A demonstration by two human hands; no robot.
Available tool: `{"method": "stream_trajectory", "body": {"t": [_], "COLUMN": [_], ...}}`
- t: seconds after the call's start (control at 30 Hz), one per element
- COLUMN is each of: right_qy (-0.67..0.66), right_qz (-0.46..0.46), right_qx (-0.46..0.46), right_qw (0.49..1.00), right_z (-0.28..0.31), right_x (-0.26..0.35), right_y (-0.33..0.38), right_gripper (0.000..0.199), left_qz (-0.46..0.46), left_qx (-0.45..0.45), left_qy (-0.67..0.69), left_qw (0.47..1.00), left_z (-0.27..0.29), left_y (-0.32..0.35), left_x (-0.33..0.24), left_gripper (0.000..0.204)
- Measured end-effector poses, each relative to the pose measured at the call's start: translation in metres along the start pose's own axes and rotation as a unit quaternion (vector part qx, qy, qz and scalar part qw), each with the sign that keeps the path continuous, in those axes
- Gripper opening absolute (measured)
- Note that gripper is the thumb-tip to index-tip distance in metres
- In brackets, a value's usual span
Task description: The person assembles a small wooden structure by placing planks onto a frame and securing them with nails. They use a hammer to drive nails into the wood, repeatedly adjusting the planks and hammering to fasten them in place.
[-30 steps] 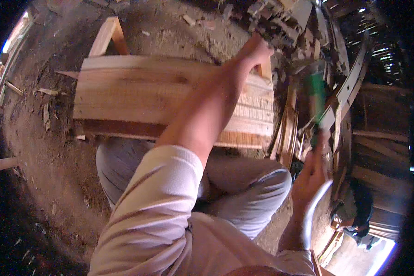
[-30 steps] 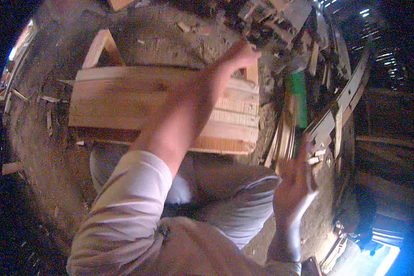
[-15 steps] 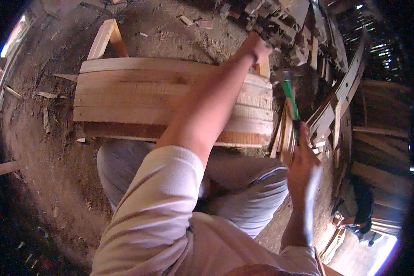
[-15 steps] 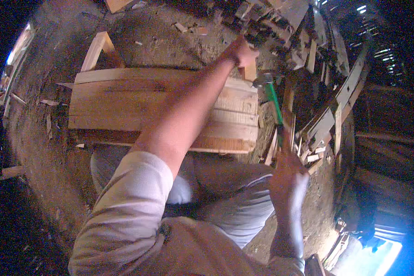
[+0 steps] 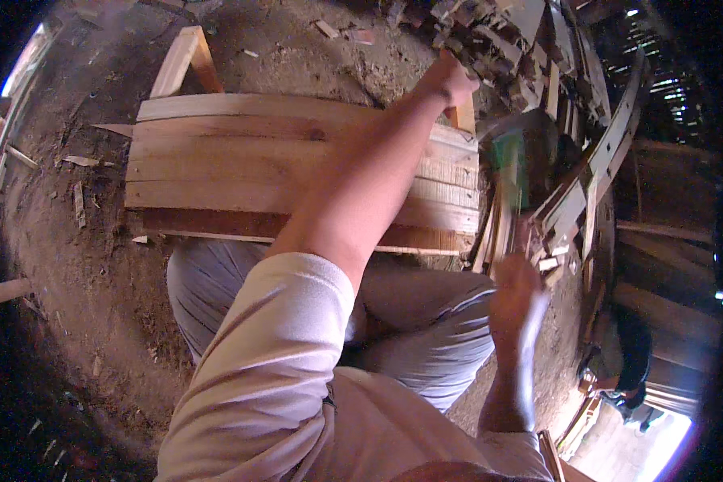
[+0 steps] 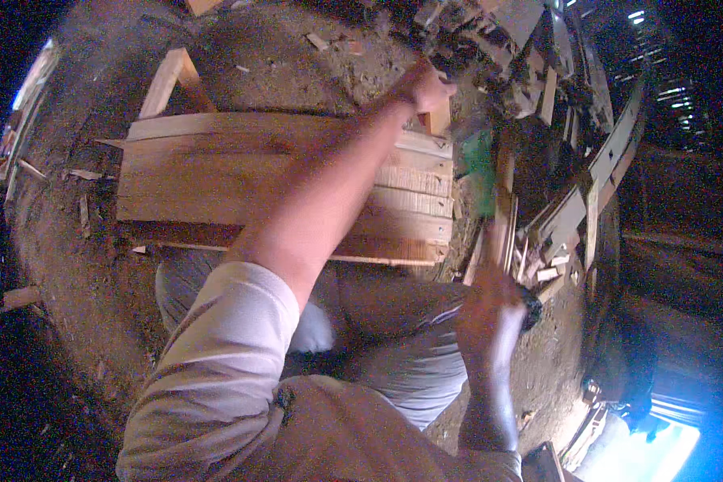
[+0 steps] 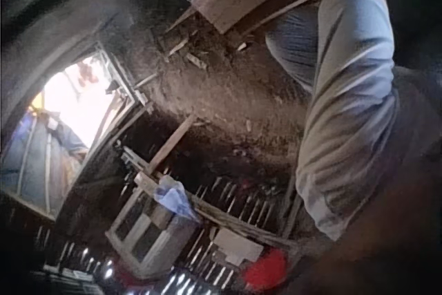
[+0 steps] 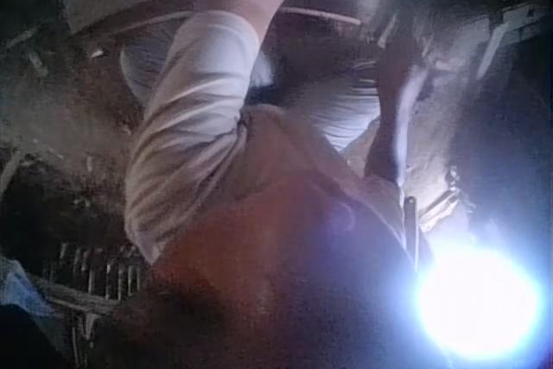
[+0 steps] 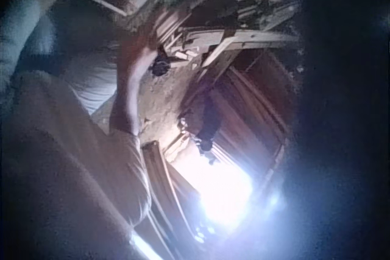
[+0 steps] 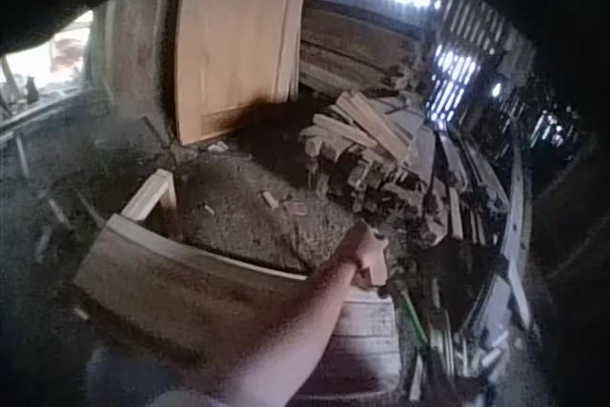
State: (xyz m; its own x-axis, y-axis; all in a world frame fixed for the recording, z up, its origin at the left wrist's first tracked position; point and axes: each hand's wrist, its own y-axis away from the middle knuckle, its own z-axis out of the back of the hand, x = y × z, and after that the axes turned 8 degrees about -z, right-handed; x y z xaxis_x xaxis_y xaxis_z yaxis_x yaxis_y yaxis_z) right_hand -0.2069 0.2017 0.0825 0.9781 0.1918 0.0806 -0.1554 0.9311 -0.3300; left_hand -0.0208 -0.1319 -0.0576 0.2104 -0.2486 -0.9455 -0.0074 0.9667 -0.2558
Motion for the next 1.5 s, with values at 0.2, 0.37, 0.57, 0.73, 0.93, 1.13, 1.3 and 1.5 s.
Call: {"method": "stream_trajectory", "body": {"t": [0.2,0.37,0.57,0.73,0.93,1.13,1.3,1.5], "right_qy": [-0.103,-0.034,-0.174,-0.139,-0.02,-0.046,-0.098,-0.095], "right_qz": [-0.103,-0.046,-0.076,-0.165,-0.109,-0.056,-0.101,-0.082], "right_qx": [-0.121,0.062,-0.046,-0.014,0.126,-0.023,0.017,0.114], "right_qw": [0.982,0.996,0.981,0.976,0.986,0.997,0.99,0.986], "right_z": [0.023,0.003,-0.014,0.032,0.003,-0.002,0.015,-0.003], "right_x": [0.024,0.015,-0.001,0.019,0.015,0.0,0.018,0.014], "right_y": [-0.012,-0.017,0.011,-0.024,-0.013,-0.005,-0.008,-0.013], "right_gripper": [0.05,0.052,0.06,0.053,0.054,0.053,0.054,0.054], "left_qz": [0.062,-0.109,-0.032,-0.024,-0.064,-0.058,-0.028,-0.132], "left_qx": [0.035,-0.117,-0.051,-0.024,-0.022,-0.043,-0.004,-0.132], "left_qy": [0.027,-0.11,-0.055,-0.043,-0.081,-0.097,-0.031,-0.14], "left_qw": [0.997,0.981,0.997,0.998,0.994,0.993,0.999,0.972], "left_z": [0.02,0.014,-0.002,0.013,0.014,0.008,0.005,0.024], "left_y": [0.015,0.002,-0.003,-0.017,0.003,-0.004,0.005,-0.02], "left_x": [-0.043,0.006,-0.01,-0.006,0.007,0.01,0.012,0.056], "left_gripper": [0.04,0.043,0.04,0.043,0.038,0.047,0.044,0.035]}}
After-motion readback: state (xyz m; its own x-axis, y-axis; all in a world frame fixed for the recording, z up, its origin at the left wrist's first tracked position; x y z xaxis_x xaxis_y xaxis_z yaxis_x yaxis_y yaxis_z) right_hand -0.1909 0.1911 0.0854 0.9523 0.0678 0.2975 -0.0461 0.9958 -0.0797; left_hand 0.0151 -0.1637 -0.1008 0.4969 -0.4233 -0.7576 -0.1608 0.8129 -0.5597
